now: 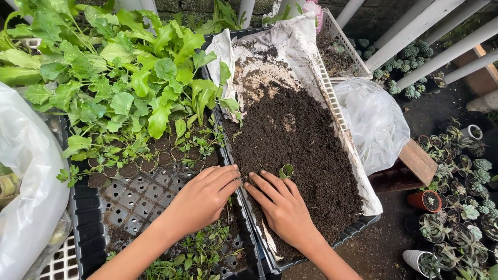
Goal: The person plants small seedlings into a tray filled with soil. They pick up seedlings from a tray, place them into the soil, and gently press the soil around the base of each plant.
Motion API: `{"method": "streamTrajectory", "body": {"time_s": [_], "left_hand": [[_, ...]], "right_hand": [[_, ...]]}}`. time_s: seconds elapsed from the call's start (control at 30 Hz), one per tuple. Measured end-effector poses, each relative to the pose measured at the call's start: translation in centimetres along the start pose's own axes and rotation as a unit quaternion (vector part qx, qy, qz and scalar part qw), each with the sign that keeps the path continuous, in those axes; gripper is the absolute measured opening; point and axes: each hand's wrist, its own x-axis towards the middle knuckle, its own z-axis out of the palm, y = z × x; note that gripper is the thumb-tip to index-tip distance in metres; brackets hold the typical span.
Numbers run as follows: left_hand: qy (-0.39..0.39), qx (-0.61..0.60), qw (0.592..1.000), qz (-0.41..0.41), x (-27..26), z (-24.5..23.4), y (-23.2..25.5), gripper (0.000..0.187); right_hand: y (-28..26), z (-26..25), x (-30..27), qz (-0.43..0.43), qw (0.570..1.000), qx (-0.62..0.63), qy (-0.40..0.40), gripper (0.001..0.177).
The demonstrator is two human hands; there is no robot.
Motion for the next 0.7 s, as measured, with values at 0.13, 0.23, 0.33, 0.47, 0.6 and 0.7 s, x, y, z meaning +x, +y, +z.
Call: {"method": "streamTrajectory", "body": {"time_s": [0.13, 0.23, 0.33, 0.47, 0.6, 0.7], "left_hand": [[0.014, -0.002, 1.0, 0.007, 0.2, -0.5, 0.2, 0.053], [0.022, -0.007, 1.0, 0.006, 0.2, -0.6, 0.3, 0.05], [0.014, -0.003, 1.0, 0.005, 0.1, -0.3, 0.2, 0.053], [0.016, -0.005, 1.0, 0.004, 0.3, -0.4, 0.2, 0.05], [0.007, 0.006, 1.0, 0.003, 0.1, -0.3, 0.1, 0.051], [0.014, 0.006, 1.0, 0.008, 0.2, -0.5, 0.2, 0.05]], "right_hand": [[-0.1, -0.8, 0.1, 0.0, 1.0, -0.014, 0.001, 0.04], [-0.3, -1.2, -0.2, 0.004, 1.0, 0.024, 0.005, 0.042], [-0.7, -1.4, -0.5, 0.024, 0.999, 0.037, 0.001, 0.042], [-0.4, -0.7, -1.0, 0.031, 0.999, 0.036, -0.023, 0.044], [-0.1, -1.4, -0.9, 0.044, 0.995, 0.091, -0.005, 0.042], [-0.4, -2.2, -0.9, 0.021, 0.995, 0.097, 0.026, 0.038]]}}
